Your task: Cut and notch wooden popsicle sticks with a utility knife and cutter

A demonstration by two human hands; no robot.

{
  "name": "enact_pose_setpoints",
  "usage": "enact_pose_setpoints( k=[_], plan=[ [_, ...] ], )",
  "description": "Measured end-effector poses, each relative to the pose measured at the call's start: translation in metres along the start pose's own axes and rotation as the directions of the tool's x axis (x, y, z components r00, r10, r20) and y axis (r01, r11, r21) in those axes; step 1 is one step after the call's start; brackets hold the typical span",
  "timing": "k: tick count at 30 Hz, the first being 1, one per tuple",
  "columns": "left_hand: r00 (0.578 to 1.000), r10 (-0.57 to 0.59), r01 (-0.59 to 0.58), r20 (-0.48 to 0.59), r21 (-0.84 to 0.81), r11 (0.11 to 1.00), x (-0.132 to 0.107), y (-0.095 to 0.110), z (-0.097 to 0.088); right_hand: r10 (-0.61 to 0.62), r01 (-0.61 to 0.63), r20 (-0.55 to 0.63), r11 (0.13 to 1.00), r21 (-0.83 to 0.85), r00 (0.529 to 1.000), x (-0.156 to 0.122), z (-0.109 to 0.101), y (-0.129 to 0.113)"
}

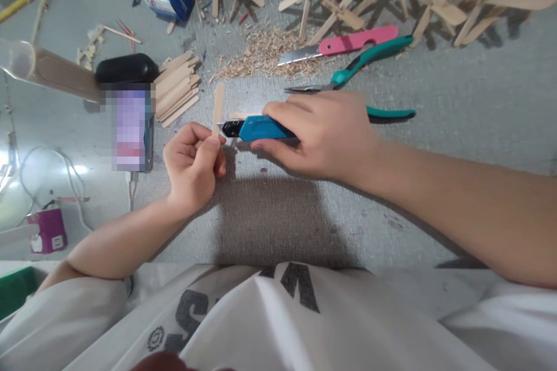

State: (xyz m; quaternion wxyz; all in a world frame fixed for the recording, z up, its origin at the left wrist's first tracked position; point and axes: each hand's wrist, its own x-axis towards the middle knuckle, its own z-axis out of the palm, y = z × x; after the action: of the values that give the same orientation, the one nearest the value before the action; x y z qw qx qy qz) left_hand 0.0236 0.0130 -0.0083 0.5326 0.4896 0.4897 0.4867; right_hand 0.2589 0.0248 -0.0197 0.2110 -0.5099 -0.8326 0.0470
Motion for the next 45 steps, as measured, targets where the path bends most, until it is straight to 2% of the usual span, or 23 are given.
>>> enact_pose_setpoints(
  k=[6,10,12,16,25,29,34,38,42,45],
  plan=[
    [1.0,-0.003,0.003,-0.003,-0.009,1.0,0.001,0.001,0.001,0.056,-0.055,-0.047,0.998,0.012,0.997,0.001,0.001,0.001],
    [1.0,-0.008,0.008,0.004,-0.048,0.999,0.001,0.002,0.001,0.004,-0.001,-0.086,1.0,0.031,0.996,0.001,0.003,0.003],
    [1.0,-0.011,0.012,0.011,-0.056,0.998,0.002,0.001,0.001,-0.015,0.017,-0.045,0.999,0.047,0.999,0.001,0.004,0.003],
    [0.999,-0.009,0.012,0.034,-0.065,0.998,0.001,0.0,0.0,0.016,-0.021,0.078,0.997,0.068,0.997,-0.002,0.002,0.003],
    [0.994,-0.015,0.029,0.11,-0.127,0.991,0.002,-0.002,-0.005,-0.057,0.046,0.077,0.989,0.137,0.995,-0.002,0.0,0.006],
    [0.982,-0.037,0.063,0.184,-0.139,0.988,0.003,-0.002,-0.007,-0.021,0.005,0.119,0.991,0.13,0.993,-0.003,0.0,0.004],
    [0.977,-0.018,0.051,0.213,-0.15,0.987,0.004,-0.007,-0.008,-0.126,0.124,0.005,0.983,0.135,0.992,-0.003,0.006,0.003],
    [0.966,0.035,0.02,0.256,-0.21,0.978,0.006,-0.012,-0.009,-0.215,0.23,-0.109,0.962,0.15,0.97,-0.002,0.008,0.006],
    [0.95,0.132,-0.045,0.285,-0.291,0.956,0.006,-0.014,-0.008,-0.259,0.286,-0.149,0.938,0.196,0.954,0.0,0.005,0.01],
    [0.94,0.16,-0.053,0.303,-0.334,0.941,0.006,-0.013,-0.008,-0.292,0.34,-0.228,0.916,0.213,0.929,0.002,0.001,0.014]
  ],
)
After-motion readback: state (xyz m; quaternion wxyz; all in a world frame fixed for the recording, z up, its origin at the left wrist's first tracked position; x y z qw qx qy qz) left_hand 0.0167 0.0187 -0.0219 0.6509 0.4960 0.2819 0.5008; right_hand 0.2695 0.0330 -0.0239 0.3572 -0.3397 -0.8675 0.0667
